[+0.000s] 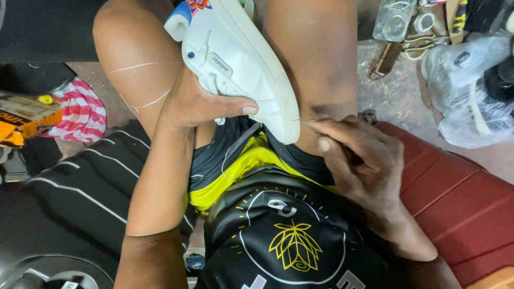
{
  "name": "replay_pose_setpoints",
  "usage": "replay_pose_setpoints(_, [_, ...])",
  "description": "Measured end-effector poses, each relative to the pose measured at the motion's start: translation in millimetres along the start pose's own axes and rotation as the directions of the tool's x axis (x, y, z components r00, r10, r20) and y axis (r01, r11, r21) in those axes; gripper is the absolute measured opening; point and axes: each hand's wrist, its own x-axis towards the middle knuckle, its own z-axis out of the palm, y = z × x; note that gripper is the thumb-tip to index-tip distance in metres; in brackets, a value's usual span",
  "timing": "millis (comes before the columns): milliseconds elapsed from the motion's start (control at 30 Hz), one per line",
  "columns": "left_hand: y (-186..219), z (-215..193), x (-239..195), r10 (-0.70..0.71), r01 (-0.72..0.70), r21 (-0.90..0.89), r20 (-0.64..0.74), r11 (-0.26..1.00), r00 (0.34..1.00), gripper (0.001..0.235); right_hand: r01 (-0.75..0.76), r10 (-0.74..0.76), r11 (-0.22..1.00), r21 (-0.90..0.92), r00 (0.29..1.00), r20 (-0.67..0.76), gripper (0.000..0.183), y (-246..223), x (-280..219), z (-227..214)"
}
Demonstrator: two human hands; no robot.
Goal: The person holds a white sneaker on their lap and uses a needle and thread to sew the shoe's upper. They repeatedly push the needle through the material and pull the thread to secure the stitches.
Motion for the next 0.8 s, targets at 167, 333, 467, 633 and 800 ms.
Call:
replay_pose_setpoints(167, [0.8,0.2,-3.4,-0.033,0.033,0.002,-0.026,0.999,0.999,0.070,-0.020,0.019,1.000,0.021,0.999,0.051,0.025,10.4,2.5,10.5])
replay_pose_setpoints(333, [1.4,1.9,-3.7,-0.017,0.017,-0.006,-0.045,1.000,0.999,0.068,0.004,-0.005,1.000,0.023,0.999,0.053,0.024,12.0,4.1,11.6])
replay_pose_setpoints(467, [2.9,1.6,-3.2,-0.016,0.017,0.024,-0.029,1.000,0.999,0.064,0.020,-0.020,1.000,-0.003,0.999,0.045,0.024,10.5,6.4,11.9])
replay_pose_setpoints(633, [6.0,3.3,-3.1,-0.025,0.027,0.050,-0.036,0.998,0.999,0.063,0.004,-0.002,1.000,-0.018,0.998,0.064,0.025,12.2,6.9,11.5])
replay_pose_setpoints(800, [8.4,5.4,-1.3,-0.069,0.069,0.038,-0.023,0.997,0.997,0.056,0.054,-0.052,0.998,-0.029,0.996,0.068,0.027,13.7,8.8,10.3])
